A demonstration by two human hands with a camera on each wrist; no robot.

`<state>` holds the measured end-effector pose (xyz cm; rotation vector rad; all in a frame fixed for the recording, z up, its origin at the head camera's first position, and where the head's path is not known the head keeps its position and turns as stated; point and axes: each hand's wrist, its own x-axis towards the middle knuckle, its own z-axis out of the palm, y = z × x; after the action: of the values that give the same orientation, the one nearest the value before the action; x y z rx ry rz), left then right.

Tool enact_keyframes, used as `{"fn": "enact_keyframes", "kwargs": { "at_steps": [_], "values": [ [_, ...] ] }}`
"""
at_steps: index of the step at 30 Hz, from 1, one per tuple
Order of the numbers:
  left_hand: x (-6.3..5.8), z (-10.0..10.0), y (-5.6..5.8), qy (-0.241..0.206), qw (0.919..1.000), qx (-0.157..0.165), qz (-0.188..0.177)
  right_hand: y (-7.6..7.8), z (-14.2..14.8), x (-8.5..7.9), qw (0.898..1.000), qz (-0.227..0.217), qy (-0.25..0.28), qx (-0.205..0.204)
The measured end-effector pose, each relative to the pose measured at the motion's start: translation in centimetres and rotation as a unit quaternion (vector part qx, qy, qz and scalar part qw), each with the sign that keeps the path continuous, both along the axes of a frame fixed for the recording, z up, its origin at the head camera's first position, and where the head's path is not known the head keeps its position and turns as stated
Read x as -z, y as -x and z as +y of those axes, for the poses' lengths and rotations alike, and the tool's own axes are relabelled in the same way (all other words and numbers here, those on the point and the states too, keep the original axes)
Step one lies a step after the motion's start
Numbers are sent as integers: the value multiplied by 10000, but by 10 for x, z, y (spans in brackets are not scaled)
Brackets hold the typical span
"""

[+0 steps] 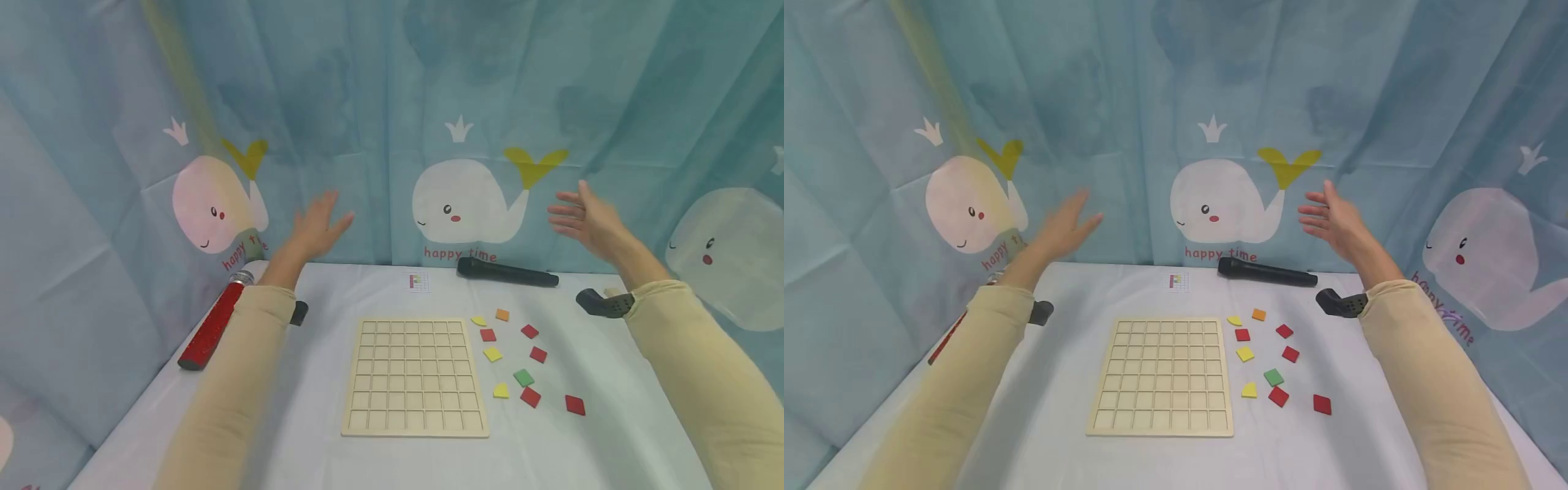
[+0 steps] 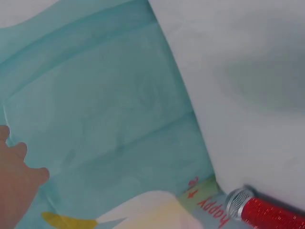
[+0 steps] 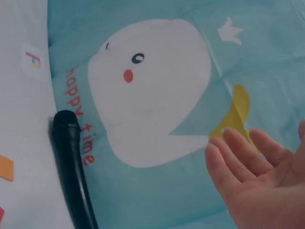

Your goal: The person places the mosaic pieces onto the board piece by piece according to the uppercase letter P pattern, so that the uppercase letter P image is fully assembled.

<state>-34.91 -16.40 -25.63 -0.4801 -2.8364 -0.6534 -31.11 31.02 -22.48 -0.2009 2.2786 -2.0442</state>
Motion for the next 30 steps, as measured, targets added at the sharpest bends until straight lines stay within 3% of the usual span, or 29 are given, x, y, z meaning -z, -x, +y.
{"fn": "enact_keyframes", "kwargs": {
  "at_steps": [4, 7, 11, 16, 25, 30],
  "values": [
    [15, 2, -5, -285, 9993, 249, -40, -8, 8, 19, 9949, -310, 853, -443],
    [28, 6, -9, -593, 9972, 443, -80, -14, 13, 35, 9856, -370, 1353, -940],
    [48, 10, -14, -1047, 9903, 883, -222, -19, 13, 59, 9769, -387, 1617, -1341],
    [74, 4, -22, -1280, 9816, 1226, -716, -24, 2, 85, 9787, -497, 1438, -1382],
    [124, 7, -32, -829, 9781, 1127, -1538, -39, -13, 124, 9801, -615, 1046, -1568],
    [144, 8, -40, -713, 9692, 1216, -2020, -48, -20, 141, 9775, -731, 752, -1829]
  ]
}}
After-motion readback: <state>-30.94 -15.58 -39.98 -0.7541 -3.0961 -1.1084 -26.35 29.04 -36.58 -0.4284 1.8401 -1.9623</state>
